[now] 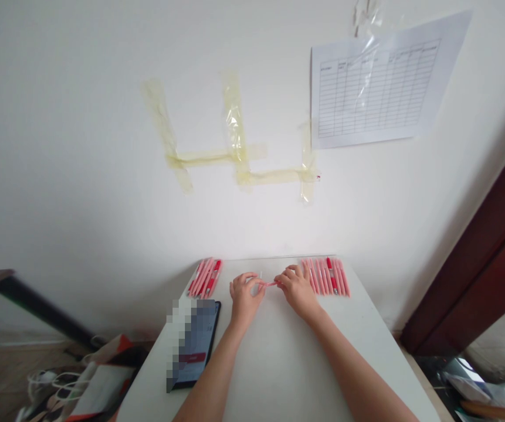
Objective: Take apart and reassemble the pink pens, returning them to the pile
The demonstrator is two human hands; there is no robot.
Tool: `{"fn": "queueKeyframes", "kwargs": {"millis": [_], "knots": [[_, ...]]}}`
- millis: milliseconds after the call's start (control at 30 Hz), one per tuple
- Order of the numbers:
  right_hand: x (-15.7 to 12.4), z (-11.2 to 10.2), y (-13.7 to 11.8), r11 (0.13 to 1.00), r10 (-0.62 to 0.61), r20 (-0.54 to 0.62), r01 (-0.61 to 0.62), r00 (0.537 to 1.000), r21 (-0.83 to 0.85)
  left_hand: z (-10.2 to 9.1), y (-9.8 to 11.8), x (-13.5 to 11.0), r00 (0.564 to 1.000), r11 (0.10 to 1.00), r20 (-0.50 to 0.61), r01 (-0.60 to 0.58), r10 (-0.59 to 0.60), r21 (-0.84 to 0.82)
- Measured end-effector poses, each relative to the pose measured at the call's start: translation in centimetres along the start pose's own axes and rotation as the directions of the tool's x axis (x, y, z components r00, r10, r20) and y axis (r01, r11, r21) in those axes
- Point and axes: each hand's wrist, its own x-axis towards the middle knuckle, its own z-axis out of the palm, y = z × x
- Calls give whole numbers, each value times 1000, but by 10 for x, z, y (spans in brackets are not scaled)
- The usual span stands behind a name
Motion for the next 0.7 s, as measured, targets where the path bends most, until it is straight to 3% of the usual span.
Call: {"fn": "queueKeyframes", "kwargs": {"millis": [367, 700], "knots": [[0, 4, 1, 991, 59, -3, -58, 998, 121, -1, -2, 2, 999, 1000, -36, 6, -5, 25], [1, 2, 4, 985, 121, -79, -110, 989, 135, 3, -6, -1, 990, 978, 23, 137, -142, 156]]}}
